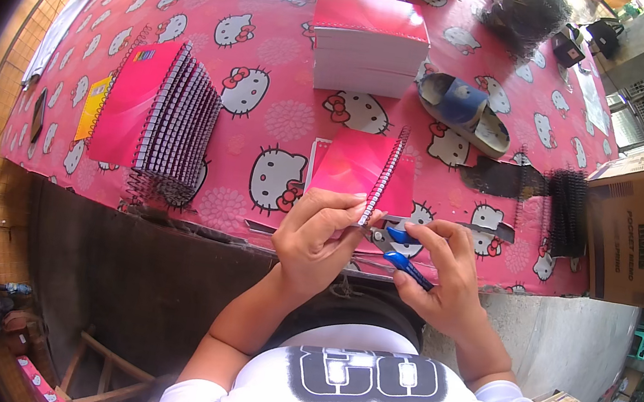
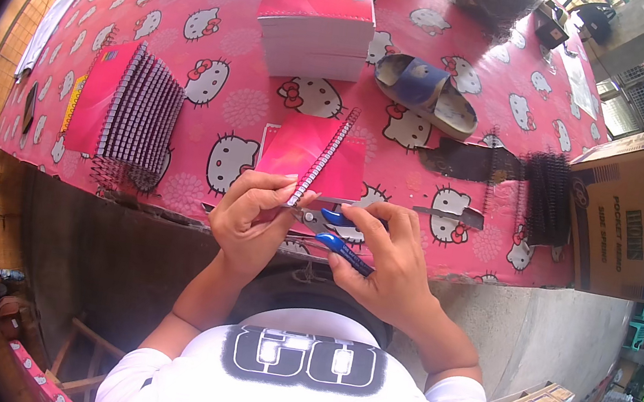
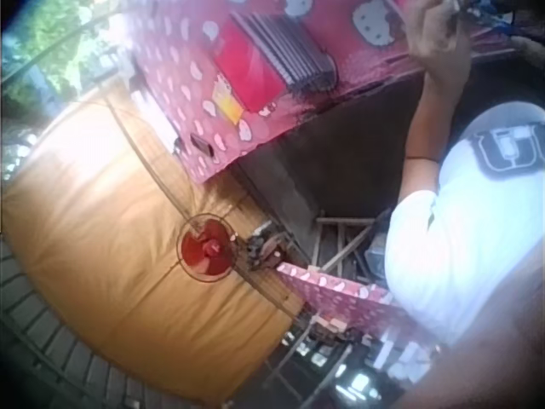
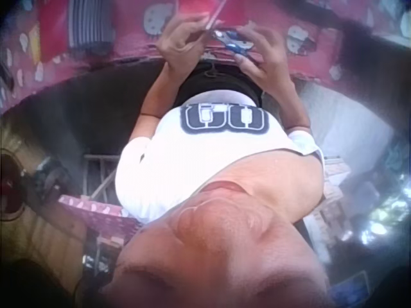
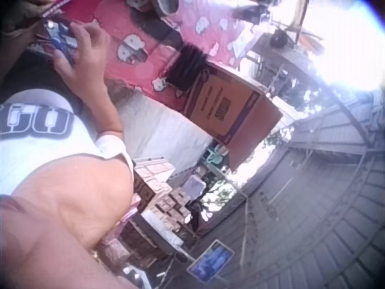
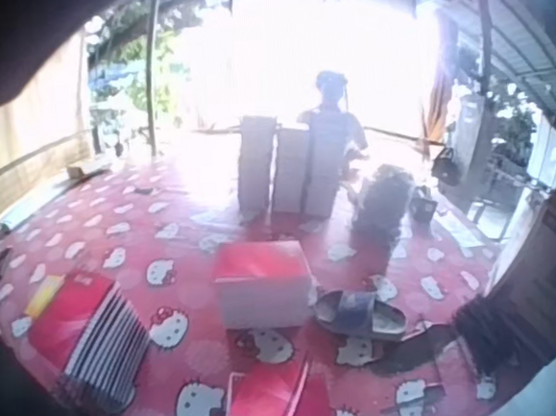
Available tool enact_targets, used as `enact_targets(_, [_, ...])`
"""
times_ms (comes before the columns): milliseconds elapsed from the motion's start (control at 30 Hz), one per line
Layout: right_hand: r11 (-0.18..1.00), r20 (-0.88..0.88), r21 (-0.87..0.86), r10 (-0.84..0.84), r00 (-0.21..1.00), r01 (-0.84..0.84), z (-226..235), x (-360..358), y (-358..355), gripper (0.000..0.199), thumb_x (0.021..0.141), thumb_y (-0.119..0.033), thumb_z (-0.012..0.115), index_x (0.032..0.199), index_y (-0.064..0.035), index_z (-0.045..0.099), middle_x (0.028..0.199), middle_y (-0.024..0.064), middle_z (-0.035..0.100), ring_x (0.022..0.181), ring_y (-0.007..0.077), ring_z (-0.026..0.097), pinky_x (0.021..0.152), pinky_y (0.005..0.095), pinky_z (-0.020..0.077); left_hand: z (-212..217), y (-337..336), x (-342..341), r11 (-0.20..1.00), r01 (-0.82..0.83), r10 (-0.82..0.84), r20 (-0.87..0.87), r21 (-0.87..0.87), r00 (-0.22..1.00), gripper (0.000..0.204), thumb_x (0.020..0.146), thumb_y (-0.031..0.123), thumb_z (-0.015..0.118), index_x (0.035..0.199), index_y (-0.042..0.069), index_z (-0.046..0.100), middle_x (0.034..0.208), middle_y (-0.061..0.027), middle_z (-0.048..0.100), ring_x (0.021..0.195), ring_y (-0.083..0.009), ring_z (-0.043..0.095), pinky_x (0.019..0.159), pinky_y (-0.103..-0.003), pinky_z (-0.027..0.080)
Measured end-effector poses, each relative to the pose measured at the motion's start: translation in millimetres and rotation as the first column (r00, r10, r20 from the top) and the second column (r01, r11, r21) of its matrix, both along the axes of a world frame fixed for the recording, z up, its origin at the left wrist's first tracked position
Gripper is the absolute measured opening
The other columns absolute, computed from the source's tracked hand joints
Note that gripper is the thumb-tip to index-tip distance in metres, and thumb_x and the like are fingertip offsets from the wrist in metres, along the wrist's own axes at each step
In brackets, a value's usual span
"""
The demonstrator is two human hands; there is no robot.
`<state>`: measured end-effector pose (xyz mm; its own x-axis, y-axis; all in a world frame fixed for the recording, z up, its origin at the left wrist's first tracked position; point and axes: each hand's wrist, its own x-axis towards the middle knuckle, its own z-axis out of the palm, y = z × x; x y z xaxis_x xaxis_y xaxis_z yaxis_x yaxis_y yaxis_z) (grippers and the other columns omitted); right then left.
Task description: The person assembles spiral notebooks by sliding metal wire coils through the pre-punched holes of notebook covers and pages, then trims the excess wire with pliers and places each finished notebook onto a stack.
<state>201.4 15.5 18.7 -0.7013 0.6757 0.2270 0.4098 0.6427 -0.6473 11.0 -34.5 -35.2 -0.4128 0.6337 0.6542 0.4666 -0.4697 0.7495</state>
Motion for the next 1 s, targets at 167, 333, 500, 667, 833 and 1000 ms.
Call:
enact_targets(167, [0.998,-0.024,0.049,-0.043,0.999,0.044,3,-2,-1,0.051,0.072,-0.017,0.075,0.12,-0.0058,0.061,0.104,0.0134,0.055,0.097,0.0289,0.053,0.082,0.0399,0.0454,0,1,-3,0.999,0.004,-0.003,-0.044,0.038,0.999,0.027,0.067,-0.015,0.078,0.089,-0.002,0.066,0.097,-0.0149,0.066,0.081,-0.0185,0.065,0.063,-0.025,0.057])
enact_targets(333, [0.14,-0.216,-0.965,0.055,0.975,-0.222,-26,17,36,0.042,0.081,-0.024,0.072,0.116,-0.0023,0.063,0.098,0.0102,0.064,0.09,0.0205,0.061,0.078,0.035,0.0484,1,-4,-10,0.994,0.028,-0.016,-0.117,0.101,0.993,0.027,0.067,-0.017,0.075,0.087,-0.001,0.065,0.094,-0.0141,0.066,0.082,-0.0228,0.067,0.067,-0.03,0.057])
enact_targets(500, [0.762,-0.188,-0.644,-0.07,0.98,-0.069,-11,10,11,0.042,0.085,-0.027,0.07,0.116,0.0014,0.063,0.106,0.0124,0.064,0.096,0.0217,0.062,0.081,0.0337,0.0498,37,-13,-35,0.979,-0.072,0.071,0.01,0.189,0.997,0.025,0.075,-0.011,0.074,0.083,0.002,0.054,0.096,-0.0158,0.067,0.09,-0.0231,0.067,0.075,-0.033,0.055])
enact_targets(667, [0.954,0.323,0.245,-0.246,0.914,0.171,-37,54,39,0.052,0.078,-0.032,0.076,0.117,0.0011,0.063,0.126,0.0183,0.057,0.111,0.0341,0.057,0.094,0.0426,0.0458,97,-45,-148,0.759,-0.602,0.494,0.382,0.249,0.781,0.025,0.088,0.003,0.069,0.082,0.005,0.045,0.105,-0.0262,0.066,0.103,-0.0216,0.063,0.088,-0.029,0.049])
enact_targets(833, [0.944,-0.023,0.33,0.031,0.999,-0.022,-1,-11,59,0.055,0.077,-0.036,0.076,0.118,-0.001,0.063,0.134,0.0194,0.053,0.123,0.0375,0.05,0.103,0.045,0.039,49,-60,-218,0.791,-0.611,0.536,0.445,0.033,0.718,0.018,0.092,0.005,0.065,0.08,0.005,0.051,0.097,-0.0181,0.067,0.091,-0.0157,0.062,0.083,-0.027,0.048])
enact_targets(1000, [0.75,-0.295,0.641,0.435,0.851,-0.161,21,-183,61,0.054,0.086,-0.05,0.063,0.123,-0.0101,0.061,0.136,0.016,0.049,0.123,0.0344,0.045,0.103,0.0484,0.0339,54,-37,-203,0.819,-0.563,0.439,0.514,0.108,0.737,0.019,0.102,0.012,0.044,0.103,-0.001,0.057,0.113,-0.0187,0.064,0.105,-0.0214,0.061,0.094,-0.037,0.049])
